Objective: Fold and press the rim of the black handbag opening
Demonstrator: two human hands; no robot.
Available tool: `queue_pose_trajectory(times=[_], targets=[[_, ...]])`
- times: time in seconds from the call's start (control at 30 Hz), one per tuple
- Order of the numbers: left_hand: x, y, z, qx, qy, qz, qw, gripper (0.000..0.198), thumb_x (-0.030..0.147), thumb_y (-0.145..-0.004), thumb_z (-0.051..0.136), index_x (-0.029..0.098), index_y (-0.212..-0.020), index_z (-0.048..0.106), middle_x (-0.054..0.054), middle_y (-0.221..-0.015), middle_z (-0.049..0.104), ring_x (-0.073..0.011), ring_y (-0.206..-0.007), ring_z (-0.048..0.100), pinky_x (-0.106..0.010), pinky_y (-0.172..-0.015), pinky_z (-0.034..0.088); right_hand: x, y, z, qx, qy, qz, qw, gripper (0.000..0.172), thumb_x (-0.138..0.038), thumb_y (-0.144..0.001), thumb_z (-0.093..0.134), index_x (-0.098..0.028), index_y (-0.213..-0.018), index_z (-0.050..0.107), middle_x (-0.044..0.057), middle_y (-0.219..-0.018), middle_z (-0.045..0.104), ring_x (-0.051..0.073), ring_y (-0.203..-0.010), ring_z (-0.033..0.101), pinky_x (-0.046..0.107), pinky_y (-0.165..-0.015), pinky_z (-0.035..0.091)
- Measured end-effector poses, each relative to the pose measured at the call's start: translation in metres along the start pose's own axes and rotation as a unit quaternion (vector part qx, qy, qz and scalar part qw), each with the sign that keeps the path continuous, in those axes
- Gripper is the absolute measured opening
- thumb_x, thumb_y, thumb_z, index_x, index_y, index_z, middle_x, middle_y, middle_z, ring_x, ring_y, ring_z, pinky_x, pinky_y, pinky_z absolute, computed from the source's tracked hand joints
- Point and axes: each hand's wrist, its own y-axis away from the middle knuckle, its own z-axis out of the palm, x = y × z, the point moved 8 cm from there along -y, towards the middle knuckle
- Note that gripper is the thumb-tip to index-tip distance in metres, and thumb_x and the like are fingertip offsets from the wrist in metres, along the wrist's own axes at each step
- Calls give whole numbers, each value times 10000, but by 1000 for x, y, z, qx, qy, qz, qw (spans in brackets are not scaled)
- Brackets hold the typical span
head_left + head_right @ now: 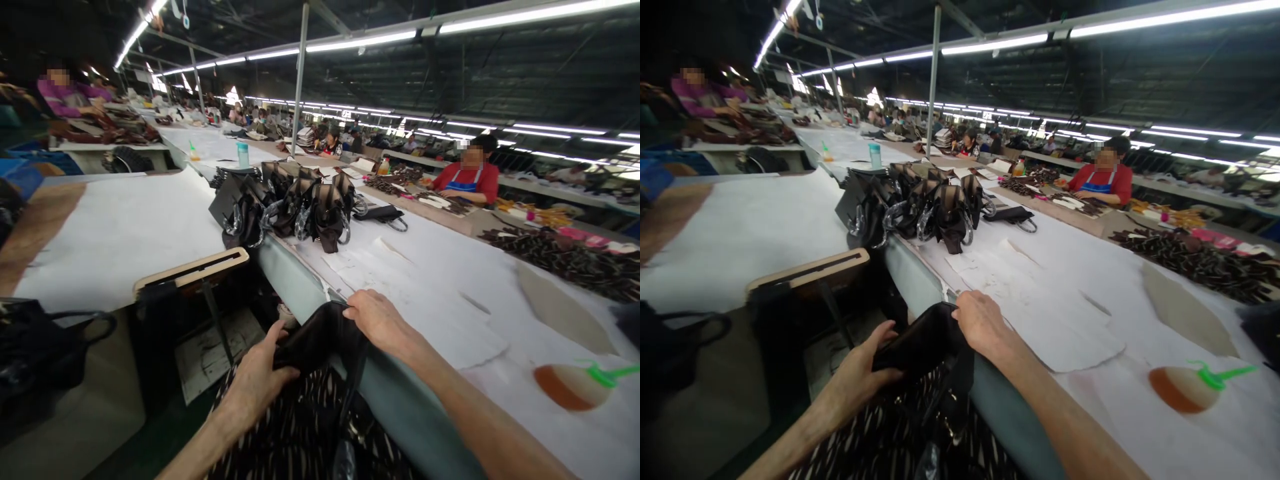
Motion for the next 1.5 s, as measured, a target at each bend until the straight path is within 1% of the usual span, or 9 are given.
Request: queue_pose_trajectory(times=[0.17,0.33,0.47,0.63,0.8,1.03,1.3,1.4,1.5], targets=[[-8,-24,5,-176,121,23,977,235,98,-555,569,116,-784,621,29,-617,576,-115,-564,501,-203,-518,356,14,17,-3,-12,-20,-31,999,232,-248,-779,459,-173,-562,492,-13,-583,462,131,-628,469,232,-562,286],[11,-34,5,-319,162,-8,934,230,90,-559,542,101,-762,649,15,-569,581,-69,-428,427,-168,-381,277,31,48,2,-63,-81,-38,994,275,-276,-769,435,-180,-533,331,-52,-531,333,97,-542,370,219,-514,252],[13,-34,19,-366,155,-33,917,248,50,-510,561,119,-726,660,27,-552,598,-72,-404,446,-155,-354,307,49,65,21,-98,-129,-4,987,269,-289,-763,440,-187,-560,297,-52,-563,332,95,-548,350,217,-502,244],[4,-27,42,-392,172,-81,900,254,57,-485,604,128,-720,671,15,-549,623,-112,-426,513,-165,-355,359,65,82,34,-144,-150,4,978,284,-296,-762,463,-188,-557,299,-58,-522,287,88,-507,307,221,-478,225],[17,-18,50,-415,208,-65,883,304,76,-513,635,115,-812,674,-10,-645,638,-113,-500,537,-174,-436,403,80,103,16,-98,-124,13,987,285,-398,-796,471,-195,-597,448,-30,-584,498,109,-535,423,221,-485,278],[13,-26,60,-346,217,10,913,320,144,-556,696,131,-870,634,-14,-760,632,-142,-679,568,-220,-626,454,86,117,32,-25,-50,49,997,323,-443,-819,426,-246,-587,535,-6,-507,506,145,-463,433,271,-473,305],[23,-25,47,-279,216,74,933,378,152,-582,710,148,-949,619,-25,-912,641,-179,-857,567,-260,-795,431,94,114,33,-38,-51,53,997,256,-400,-804,448,-264,-638,588,21,-546,590,183,-509,512,294,-492,370],[20,-23,49,-275,219,69,934,349,152,-602,694,140,-943,621,-33,-918,644,-188,-859,571,-267,-799,429,94,110,38,-44,-50,57,996,180,-328,-772,514,-276,-903,625,39,-744,673,225,-682,597,327,-624,446],[21,-21,54,-286,228,72,928,321,141,-623,672,132,-940,620,-35,-902,642,-177,-836,567,-263,-785,428,72,105,31,-30,-6,12,999,515,-167,-685,601,-255,-1182,500,64,-1111,611,267,-942,576,394,-803,450]])
